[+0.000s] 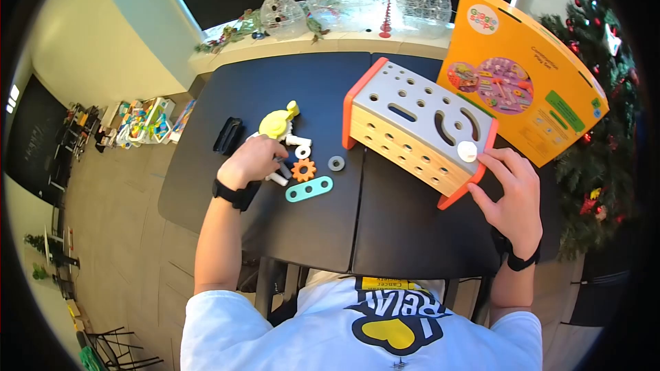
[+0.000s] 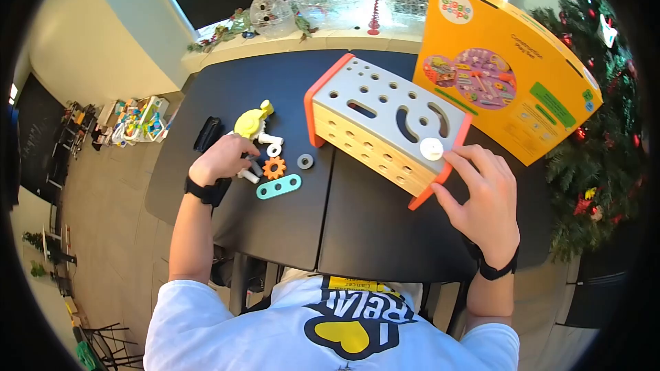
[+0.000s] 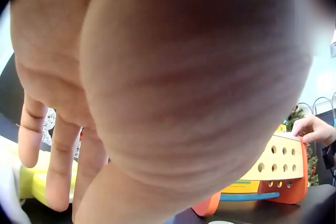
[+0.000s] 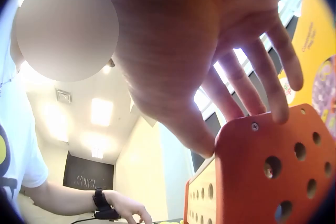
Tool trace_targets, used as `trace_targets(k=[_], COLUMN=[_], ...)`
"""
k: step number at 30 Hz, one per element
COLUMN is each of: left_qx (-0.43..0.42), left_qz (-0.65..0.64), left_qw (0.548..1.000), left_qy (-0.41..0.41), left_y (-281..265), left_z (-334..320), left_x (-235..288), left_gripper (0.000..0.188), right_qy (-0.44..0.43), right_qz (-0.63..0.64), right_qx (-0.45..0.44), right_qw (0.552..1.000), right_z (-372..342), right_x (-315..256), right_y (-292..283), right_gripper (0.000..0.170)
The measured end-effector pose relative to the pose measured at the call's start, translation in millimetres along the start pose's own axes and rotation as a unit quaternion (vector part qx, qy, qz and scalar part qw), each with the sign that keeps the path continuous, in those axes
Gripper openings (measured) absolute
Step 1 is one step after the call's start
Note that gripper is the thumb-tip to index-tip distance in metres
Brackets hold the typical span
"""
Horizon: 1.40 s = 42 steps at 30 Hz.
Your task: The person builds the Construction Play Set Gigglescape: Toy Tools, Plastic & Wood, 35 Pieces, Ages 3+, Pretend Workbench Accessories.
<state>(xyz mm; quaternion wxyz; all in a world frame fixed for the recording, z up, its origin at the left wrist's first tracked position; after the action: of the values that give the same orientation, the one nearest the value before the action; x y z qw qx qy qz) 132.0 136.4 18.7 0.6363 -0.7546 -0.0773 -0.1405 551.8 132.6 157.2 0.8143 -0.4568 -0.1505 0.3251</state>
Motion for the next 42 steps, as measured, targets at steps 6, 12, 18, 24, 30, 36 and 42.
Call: trace_targets(k=[6, 12, 18, 24, 30, 36, 42], left_qx=[0.036, 0.167, 0.213, 0.244, 0.262, 0.283, 0.290], left_qz=[0.009, -0.055, -0.219, -0.259, -0.216, -0.221, -0.197], left_qw=[0.999, 0.983, 0.934, 0.900, 0.903, 0.897, 0.895], left_qy=[-0.006, 0.052, 0.187, 0.251, 0.262, 0.258, 0.277], left_y=[-2.1, -41.9, -30.7, -13.4, -2.2, -5.0, -1.1], left_z=[-0.1, -16.2, -18.0, -10.5, 0.3, -1.3, 10.5], left_x=[-15.9, 52.5, 147.8, 216.0, 245.9, 252.3, 260.1], left_gripper=[0.026, 0.034, 0.043, 0.041, 0.040, 0.038, 0.038], right_qy=[-0.035, -0.082, -0.090, -0.060, -0.038, -0.035, -0.035], right_qz=[0.024, 0.021, 0.029, 0.066, 0.115, 0.140, 0.146], right_qx=[-0.048, 0.002, 0.018, -0.010, -0.039, -0.062, -0.077], right_qw=[0.998, 0.996, 0.995, 0.996, 0.992, 0.988, 0.986], right_z=[0.6, 5.3, 5.4, -0.6, -1.8, -2.5, -1.0], right_x=[12.4, 20.6, 22.5, 28.7, 28.0, 29.1, 28.2], right_y=[0.7, 8.2, 10.8, 17.7, 17.5, 21.2, 20.4], right_gripper=[0.054, 0.048, 0.045, 0.044, 0.048, 0.049, 0.048])
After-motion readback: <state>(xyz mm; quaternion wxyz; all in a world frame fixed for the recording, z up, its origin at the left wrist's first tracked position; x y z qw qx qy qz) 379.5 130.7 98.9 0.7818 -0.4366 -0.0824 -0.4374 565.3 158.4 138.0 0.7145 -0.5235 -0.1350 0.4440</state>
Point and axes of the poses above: each hand's wrist, its own z-axis towards the middle knuckle, its own y-axis out of the palm, x = y × z, the point moved 10 cm from there along z, towards the middle knuckle, and after that the axes turned 7 degrees about -z, right-handed, at the moved point
